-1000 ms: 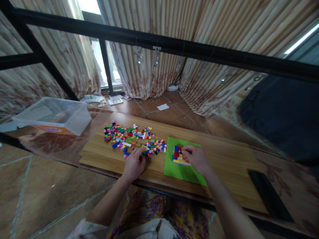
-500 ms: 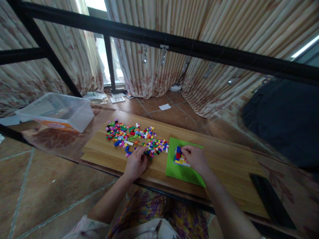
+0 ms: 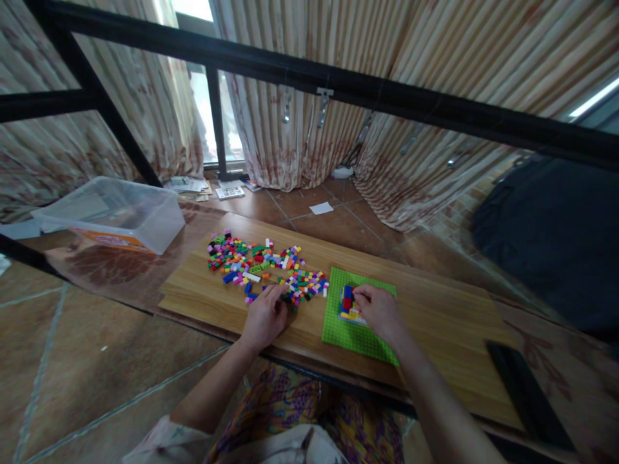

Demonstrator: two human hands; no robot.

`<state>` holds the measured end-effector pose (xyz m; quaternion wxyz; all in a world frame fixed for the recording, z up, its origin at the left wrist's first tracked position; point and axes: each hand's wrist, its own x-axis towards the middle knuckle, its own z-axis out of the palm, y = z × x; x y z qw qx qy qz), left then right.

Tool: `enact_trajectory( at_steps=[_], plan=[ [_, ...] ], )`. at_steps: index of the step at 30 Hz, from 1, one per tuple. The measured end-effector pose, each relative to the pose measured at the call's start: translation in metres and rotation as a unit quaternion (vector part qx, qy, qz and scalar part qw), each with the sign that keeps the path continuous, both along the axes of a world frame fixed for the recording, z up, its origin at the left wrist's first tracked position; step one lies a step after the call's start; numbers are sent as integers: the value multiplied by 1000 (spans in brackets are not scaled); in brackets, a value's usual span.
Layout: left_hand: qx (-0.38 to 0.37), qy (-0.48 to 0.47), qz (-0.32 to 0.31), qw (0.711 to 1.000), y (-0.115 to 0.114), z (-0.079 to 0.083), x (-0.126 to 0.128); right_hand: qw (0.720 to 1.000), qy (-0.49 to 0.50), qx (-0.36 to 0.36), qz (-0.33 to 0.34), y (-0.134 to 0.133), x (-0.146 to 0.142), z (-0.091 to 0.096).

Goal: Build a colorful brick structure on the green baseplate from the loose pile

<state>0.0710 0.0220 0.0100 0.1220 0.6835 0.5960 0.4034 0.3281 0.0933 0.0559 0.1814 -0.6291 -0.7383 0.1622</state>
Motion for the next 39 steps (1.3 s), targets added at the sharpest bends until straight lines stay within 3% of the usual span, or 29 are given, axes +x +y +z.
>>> enact_trajectory(
  at_steps=[17, 39],
  plan=[
    [-2, -1, 1, 1000, 0, 1, 0, 996, 65, 7, -63, -18, 5, 7],
    [-4, -7, -2, 1000, 0, 1, 0, 998, 40, 36, -28, -20, 1, -2]
  ],
)
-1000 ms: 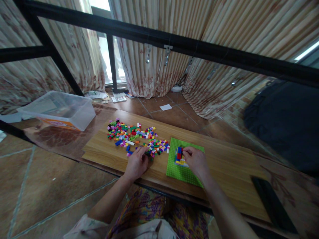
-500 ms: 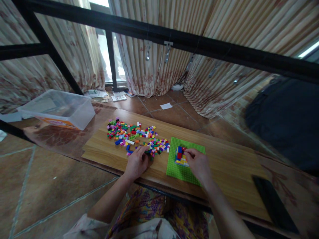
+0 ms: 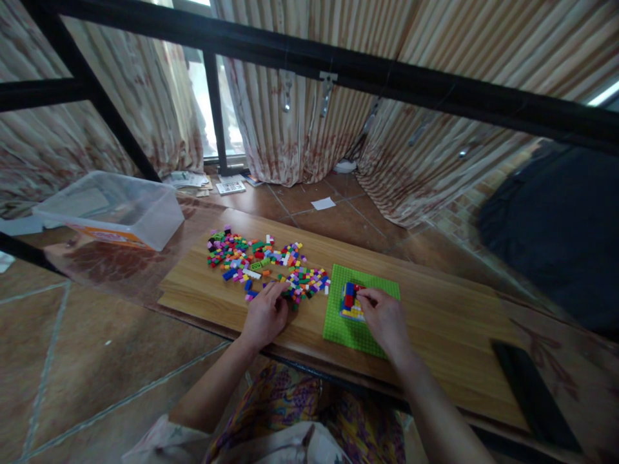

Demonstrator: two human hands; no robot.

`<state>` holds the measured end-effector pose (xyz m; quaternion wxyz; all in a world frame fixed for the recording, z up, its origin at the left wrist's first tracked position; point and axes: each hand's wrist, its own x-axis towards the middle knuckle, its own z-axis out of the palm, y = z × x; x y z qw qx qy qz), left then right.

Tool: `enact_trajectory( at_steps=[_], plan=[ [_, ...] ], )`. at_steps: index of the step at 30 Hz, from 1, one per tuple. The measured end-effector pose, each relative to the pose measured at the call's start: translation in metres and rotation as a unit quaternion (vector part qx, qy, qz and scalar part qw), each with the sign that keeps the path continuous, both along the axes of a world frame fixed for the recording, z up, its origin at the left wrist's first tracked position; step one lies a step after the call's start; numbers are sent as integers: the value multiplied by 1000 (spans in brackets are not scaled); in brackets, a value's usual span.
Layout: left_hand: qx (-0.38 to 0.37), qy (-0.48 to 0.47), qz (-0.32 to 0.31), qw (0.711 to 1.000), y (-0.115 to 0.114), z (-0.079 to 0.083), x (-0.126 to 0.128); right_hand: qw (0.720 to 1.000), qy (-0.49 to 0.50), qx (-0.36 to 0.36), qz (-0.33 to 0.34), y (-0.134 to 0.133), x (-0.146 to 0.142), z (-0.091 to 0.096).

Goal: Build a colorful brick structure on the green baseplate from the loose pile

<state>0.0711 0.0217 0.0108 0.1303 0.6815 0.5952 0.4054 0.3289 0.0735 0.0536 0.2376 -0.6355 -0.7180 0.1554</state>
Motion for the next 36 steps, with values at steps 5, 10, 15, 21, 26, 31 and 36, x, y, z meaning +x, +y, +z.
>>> enact_trajectory(
  at_steps=[5, 10, 15, 21, 26, 31, 36],
  plan=[
    [-6, -1, -4, 1000, 0, 2, 0, 995, -84, 21, 52, 0, 0, 3],
    [-8, 5, -3, 1000, 0, 1, 0, 972, -217, 9, 91, 0, -7, 11],
    [-2, 10, -8, 1000, 0, 0, 0, 950, -281, -5, 137, 2, -13, 22],
    [-2, 10, 0, 1000, 0, 0, 0, 969, -222, 19, 109, -6, -22, 26],
    [-1, 6, 0, 1000, 1, -2, -1, 982, -99, 32, 158, -23, -59, 17],
    [4, 1, -6, 1000, 1, -3, -1, 981, -83, -16, 175, -24, -89, 0],
    [1, -3, -6, 1000, 1, -4, -1, 979, -115, -24, 165, -18, -95, -7]
  ],
)
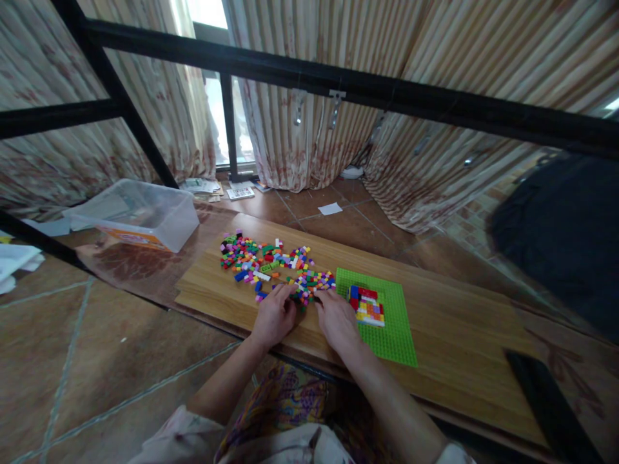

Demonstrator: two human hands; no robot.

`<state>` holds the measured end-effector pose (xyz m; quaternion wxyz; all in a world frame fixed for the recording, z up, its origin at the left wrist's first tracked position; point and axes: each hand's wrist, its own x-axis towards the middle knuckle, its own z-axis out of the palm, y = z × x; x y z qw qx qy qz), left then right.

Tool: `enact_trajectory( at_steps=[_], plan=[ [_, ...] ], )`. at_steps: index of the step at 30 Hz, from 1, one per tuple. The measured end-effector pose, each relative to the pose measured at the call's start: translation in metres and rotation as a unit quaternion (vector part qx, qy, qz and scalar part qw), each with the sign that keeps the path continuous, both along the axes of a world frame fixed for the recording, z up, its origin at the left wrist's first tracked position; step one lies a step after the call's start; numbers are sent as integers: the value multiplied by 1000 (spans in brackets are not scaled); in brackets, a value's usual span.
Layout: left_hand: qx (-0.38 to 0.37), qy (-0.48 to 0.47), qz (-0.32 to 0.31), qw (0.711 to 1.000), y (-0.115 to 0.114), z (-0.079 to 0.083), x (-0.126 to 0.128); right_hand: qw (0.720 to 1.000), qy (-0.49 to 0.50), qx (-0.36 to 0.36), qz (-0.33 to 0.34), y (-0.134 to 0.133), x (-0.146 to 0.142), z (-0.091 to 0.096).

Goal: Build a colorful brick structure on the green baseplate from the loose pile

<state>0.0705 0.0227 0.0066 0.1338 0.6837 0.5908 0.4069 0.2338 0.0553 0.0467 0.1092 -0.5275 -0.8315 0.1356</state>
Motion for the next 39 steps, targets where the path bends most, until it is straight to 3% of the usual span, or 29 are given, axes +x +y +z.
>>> enact_trajectory(
  at_steps=[7, 12, 17, 21, 27, 33, 39],
  plan=[
    [0, -8, 0, 1000, 0, 0, 0, 1000, 10, 13, -5, -2, -4, -1],
    [-5, 1, 4, 1000, 0, 3, 1, 989, 137, 12, -48, -11, 4, 0],
    [-1, 7, 4, 1000, -1, 3, 0, 952, 288, -17, -100, -25, 32, 13],
    [1, 10, 4, 1000, -1, 4, 0, 926, 343, -19, -158, -29, 68, 14],
    [-4, 5, 10, 1000, 0, 3, 0, 940, 274, -14, -204, -14, 105, 12],
    [-26, -4, 11, 1000, 1, 4, 0, 953, 216, -42, -209, 16, 107, 20],
    [-26, -4, 10, 1000, 0, 4, 0, 966, 178, -58, -176, 36, 104, 14]
  ],
)
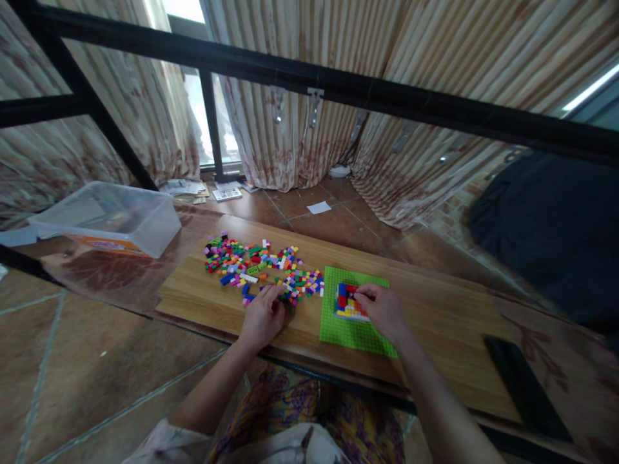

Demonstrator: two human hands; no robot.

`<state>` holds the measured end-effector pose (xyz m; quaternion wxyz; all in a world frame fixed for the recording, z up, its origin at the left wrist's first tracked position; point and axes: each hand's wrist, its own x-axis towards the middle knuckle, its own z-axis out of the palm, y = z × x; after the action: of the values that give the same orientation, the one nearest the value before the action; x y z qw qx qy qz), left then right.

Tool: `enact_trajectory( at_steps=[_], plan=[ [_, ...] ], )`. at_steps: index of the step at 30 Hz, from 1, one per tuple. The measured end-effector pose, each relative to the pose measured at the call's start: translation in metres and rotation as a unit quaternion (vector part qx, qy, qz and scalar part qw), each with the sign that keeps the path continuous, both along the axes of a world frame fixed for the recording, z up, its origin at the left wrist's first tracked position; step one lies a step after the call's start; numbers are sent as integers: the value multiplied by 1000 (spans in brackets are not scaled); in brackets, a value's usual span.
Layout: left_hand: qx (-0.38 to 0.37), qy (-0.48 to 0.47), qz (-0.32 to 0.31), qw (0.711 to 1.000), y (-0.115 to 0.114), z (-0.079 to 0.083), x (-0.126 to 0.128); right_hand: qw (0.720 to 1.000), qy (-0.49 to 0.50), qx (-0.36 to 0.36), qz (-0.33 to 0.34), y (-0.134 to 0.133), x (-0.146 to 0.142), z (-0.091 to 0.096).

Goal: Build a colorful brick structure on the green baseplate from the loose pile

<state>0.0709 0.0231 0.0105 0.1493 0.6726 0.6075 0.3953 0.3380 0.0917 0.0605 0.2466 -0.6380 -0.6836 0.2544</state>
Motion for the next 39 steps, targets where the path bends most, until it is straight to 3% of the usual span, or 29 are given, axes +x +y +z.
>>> enact_trajectory(
  at_steps=[14, 31, 39],
  plan=[
    [21, 19, -6, 1000, -1, 0, 0, 999, 29, 20, -14, -5, -1, -14],
    [21, 2, -4, 1000, -1, 3, 0, 997, 50, 41, -43, -10, -7, -17],
    [16, 1, -2, 1000, -1, 1, 0, 998, 46, 24, -22, -9, -5, -16]
  ],
)
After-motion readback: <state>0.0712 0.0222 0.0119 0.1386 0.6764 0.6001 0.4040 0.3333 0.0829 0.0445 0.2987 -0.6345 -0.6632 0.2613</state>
